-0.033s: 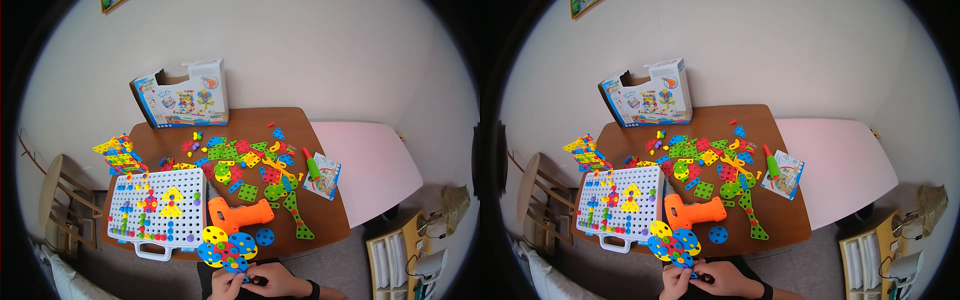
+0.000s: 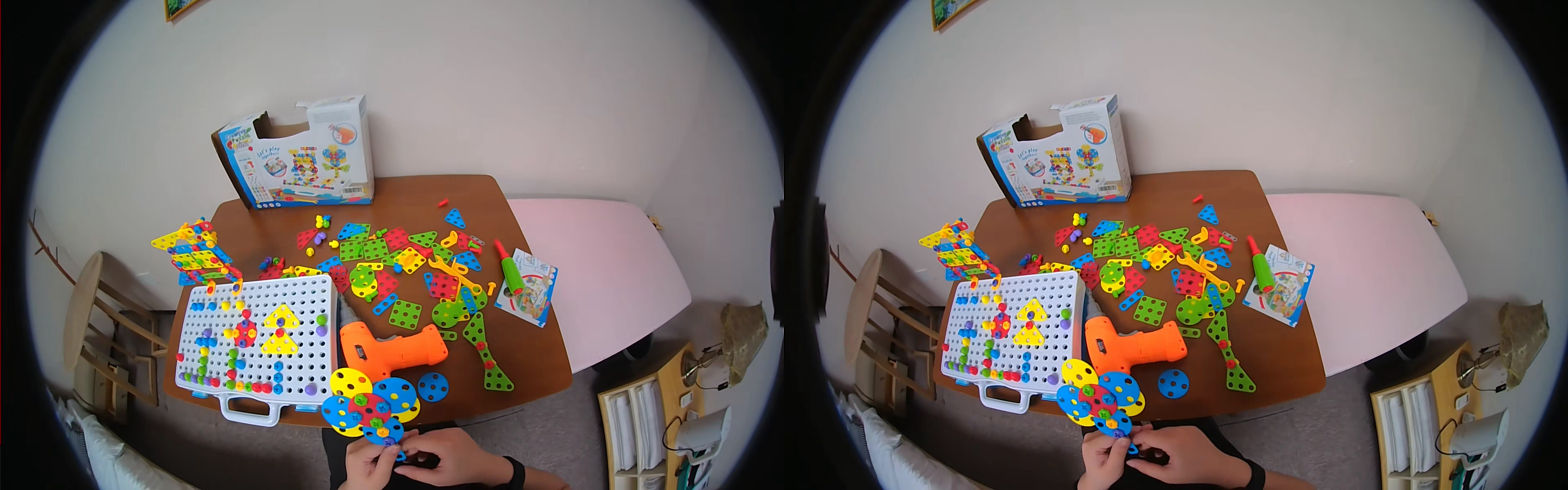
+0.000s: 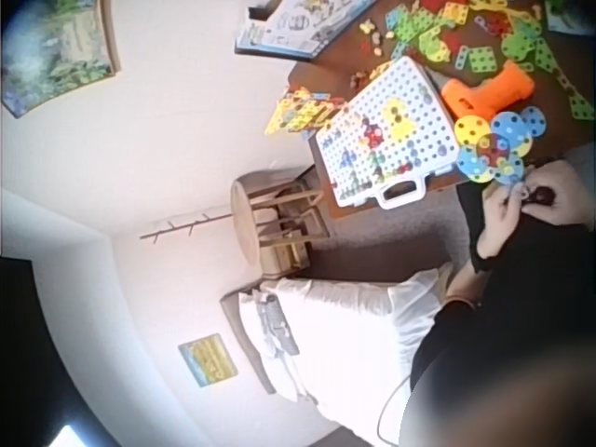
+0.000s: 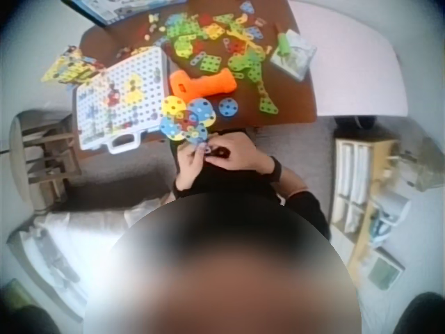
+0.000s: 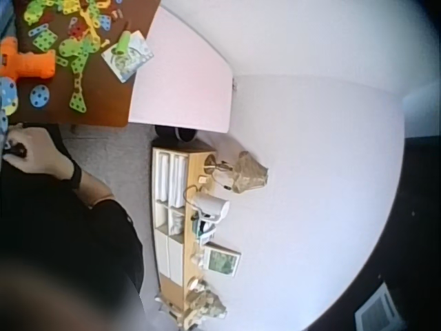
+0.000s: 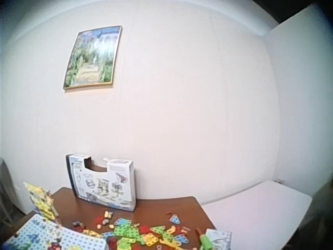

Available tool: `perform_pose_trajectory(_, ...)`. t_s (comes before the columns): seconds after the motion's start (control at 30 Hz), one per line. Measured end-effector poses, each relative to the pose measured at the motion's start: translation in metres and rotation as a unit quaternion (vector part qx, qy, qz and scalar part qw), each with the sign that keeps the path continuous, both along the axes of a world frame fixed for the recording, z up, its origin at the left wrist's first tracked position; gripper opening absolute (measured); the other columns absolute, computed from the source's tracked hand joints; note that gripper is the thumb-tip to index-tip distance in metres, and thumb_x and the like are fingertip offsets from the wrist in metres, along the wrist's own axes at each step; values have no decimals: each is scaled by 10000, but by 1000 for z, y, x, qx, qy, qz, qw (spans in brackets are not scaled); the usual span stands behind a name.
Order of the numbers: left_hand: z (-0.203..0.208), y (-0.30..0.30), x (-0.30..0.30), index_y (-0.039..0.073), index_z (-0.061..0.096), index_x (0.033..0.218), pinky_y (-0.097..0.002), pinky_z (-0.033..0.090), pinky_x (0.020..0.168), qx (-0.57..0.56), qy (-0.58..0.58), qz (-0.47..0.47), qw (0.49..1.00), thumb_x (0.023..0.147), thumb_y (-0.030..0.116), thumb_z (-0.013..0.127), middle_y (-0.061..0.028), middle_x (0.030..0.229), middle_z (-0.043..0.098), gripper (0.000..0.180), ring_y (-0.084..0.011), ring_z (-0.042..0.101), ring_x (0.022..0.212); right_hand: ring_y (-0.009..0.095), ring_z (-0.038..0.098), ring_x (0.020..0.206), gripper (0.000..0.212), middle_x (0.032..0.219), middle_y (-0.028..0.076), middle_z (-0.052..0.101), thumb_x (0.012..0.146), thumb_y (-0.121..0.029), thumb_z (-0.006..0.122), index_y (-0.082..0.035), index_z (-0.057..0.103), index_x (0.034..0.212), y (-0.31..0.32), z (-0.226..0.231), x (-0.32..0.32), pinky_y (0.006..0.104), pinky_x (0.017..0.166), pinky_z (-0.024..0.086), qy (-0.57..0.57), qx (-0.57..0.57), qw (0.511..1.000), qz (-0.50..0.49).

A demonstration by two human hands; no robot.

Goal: Assembling a plastic construction toy using a toy drill and screws.

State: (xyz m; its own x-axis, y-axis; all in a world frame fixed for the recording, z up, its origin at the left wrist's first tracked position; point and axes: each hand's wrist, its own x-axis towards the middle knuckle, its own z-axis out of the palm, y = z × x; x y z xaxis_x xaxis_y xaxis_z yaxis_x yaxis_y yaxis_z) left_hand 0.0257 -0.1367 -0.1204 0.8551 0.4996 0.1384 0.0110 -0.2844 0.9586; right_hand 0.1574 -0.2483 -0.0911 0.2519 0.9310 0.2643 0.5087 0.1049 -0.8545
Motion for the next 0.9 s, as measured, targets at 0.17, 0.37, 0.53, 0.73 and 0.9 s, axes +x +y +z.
perform_pose_trajectory(0.17, -7, 3, 2, -28, 640, 818, -252, 459, 643, 44, -83, 64, 994, 820, -1, 475, -76, 766, 644, 167, -146, 589, 690, 155, 552, 528, 282, 641, 34, 570, 623, -145, 748, -66, 625, 865, -24, -3, 33, 246, 476, 445, -22, 32, 973, -226)
perform_pose_trajectory(0.37, -7, 12, 5, -35, 635, 788, -252, 463, 630, 91, -115, 52, 988, 805, -21, 471, -93, 754, 642, 166, -156, 585, 662, 219, 530, 779, 322, 815, 51, 519, 602, -218, 751, -43, 602, 828, -32, -6, 77, 310, 607, 440, -258, -45, 856, -446)
perform_pose_trajectory(0.53, -18, 17, 10, -42, 589, 790, -283, 496, 705, 43, -89, 37, 994, 829, 141, 522, -134, 764, 643, 198, -222, 633, 776, 191, 526, 635, 200, 700, 52, 525, 647, -143, 718, -26, 615, 772, -39, -23, 90, 276, 550, 424, -132, -95, 899, -406)
perform_pose_trajectory(0.73, -16, 30, 24, -4, 625, 847, -329, 456, 764, 220, -143, 22, 965, 766, -3, 559, -102, 793, 648, 104, -218, 616, 755, 63, 511, 586, 24, 642, 24, 568, 745, 23, 621, 22, 602, 729, -55, -18, 121, 191, 518, 380, 107, -48, 906, -407)
perform_pose_trajectory(0.9, 0, 38, 40, 29, 610, 897, -353, 469, 718, 244, -149, -32, 958, 700, 83, 672, -112, 862, 621, 213, -276, 602, 795, 47, 484, 507, 63, 637, 12, 573, 771, -36, 623, 7, 602, 730, -58, -16, 152, 176, 464, 372, 149, -60, 886, -436)
